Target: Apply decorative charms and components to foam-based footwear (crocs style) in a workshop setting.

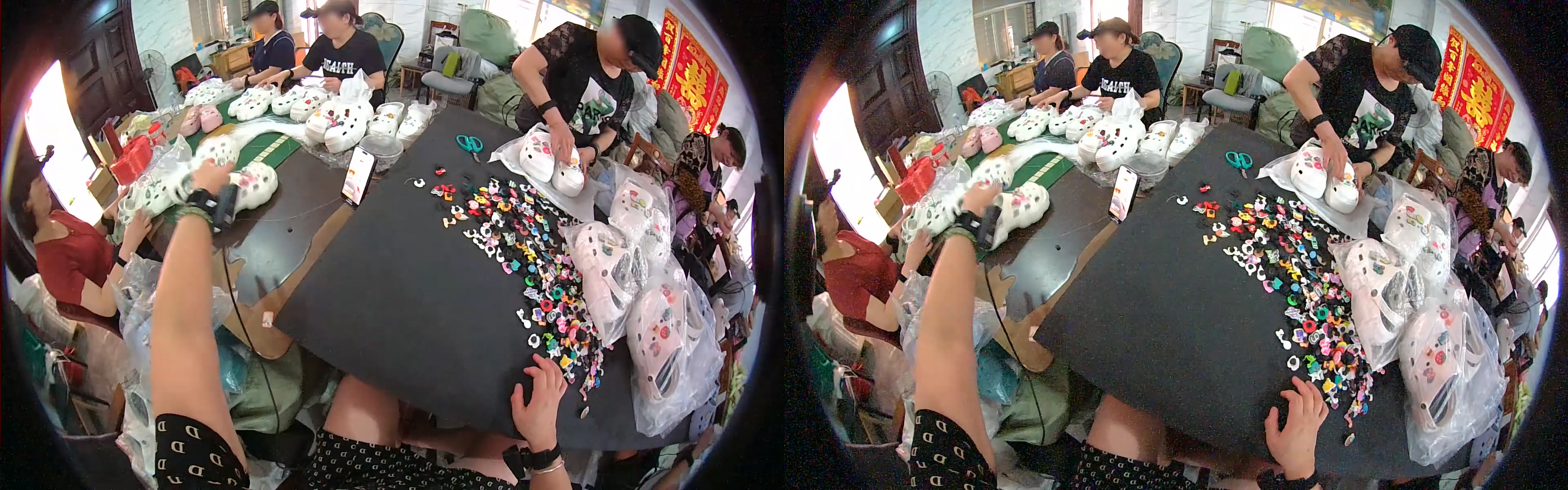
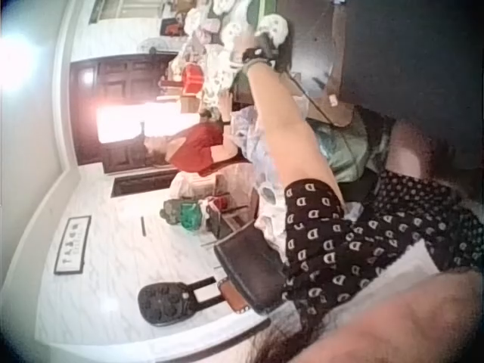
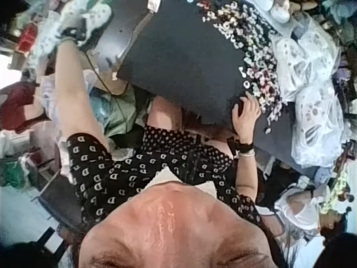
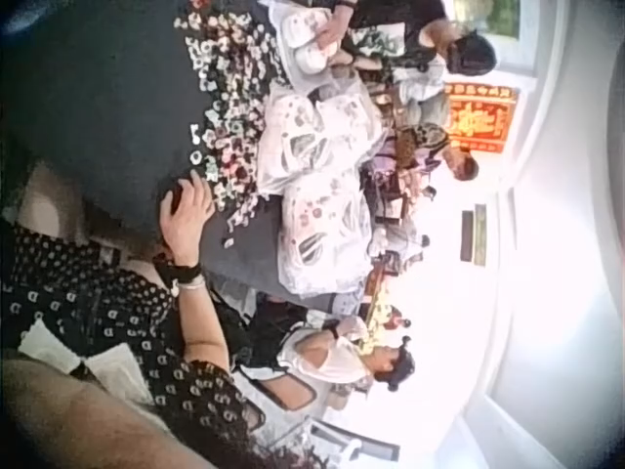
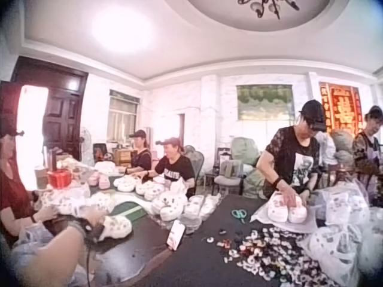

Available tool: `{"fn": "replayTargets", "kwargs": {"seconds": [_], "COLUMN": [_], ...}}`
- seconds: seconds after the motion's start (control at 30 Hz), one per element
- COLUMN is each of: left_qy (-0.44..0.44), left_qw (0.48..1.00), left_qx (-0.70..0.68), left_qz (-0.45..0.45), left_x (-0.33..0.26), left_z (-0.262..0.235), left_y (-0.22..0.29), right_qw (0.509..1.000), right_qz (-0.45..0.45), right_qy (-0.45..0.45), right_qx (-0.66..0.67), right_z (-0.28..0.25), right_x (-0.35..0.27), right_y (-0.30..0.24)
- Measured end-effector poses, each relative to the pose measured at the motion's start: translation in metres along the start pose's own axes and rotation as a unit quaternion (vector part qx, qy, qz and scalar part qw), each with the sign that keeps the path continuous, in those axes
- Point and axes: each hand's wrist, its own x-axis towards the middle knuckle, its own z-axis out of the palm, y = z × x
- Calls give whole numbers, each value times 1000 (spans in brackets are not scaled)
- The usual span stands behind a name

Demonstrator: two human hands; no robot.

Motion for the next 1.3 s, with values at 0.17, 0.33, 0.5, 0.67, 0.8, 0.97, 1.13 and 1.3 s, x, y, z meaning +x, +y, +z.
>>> {"fn": "replayTargets", "kwargs": {"seconds": [0.17, 0.33, 0.5, 0.67, 0.8, 0.97, 1.13, 1.3], "left_qy": [-144, -275, -292, -344, -242, -343, -316, -408], "left_qw": [981, 932, 892, 805, 907, 820, 818, 785], "left_qx": [-95, -229, -343, -474, -337, -449, -468, -464], "left_qz": [93, 64, -5, -92, 67, 94, 112, -43], "left_x": [-90, -86, -61, -149, -99, -174, -256, -240], "left_z": [98, 147, 192, 196, 183, 101, 31, 17], "left_y": [148, 221, 240, 328, 283, 289, 244, 212], "right_qw": [999, 999, 999, 996, 999, 999, 1000, 999], "right_qz": [26, 40, 30, 77, 33, 26, 6, -13], "right_qy": [3, -17, -21, -36, -30, -13, 10, 33], "right_qx": [-32, -22, -14, -41, -10, -16, -6, -17], "right_z": [-7, -11, -11, -15, -14, -9, -6, -4], "right_x": [-5, -2, 1, -6, 1, -3, -3, -6], "right_y": [-3, -13, -11, 2, -8, -1, 3, 4]}}
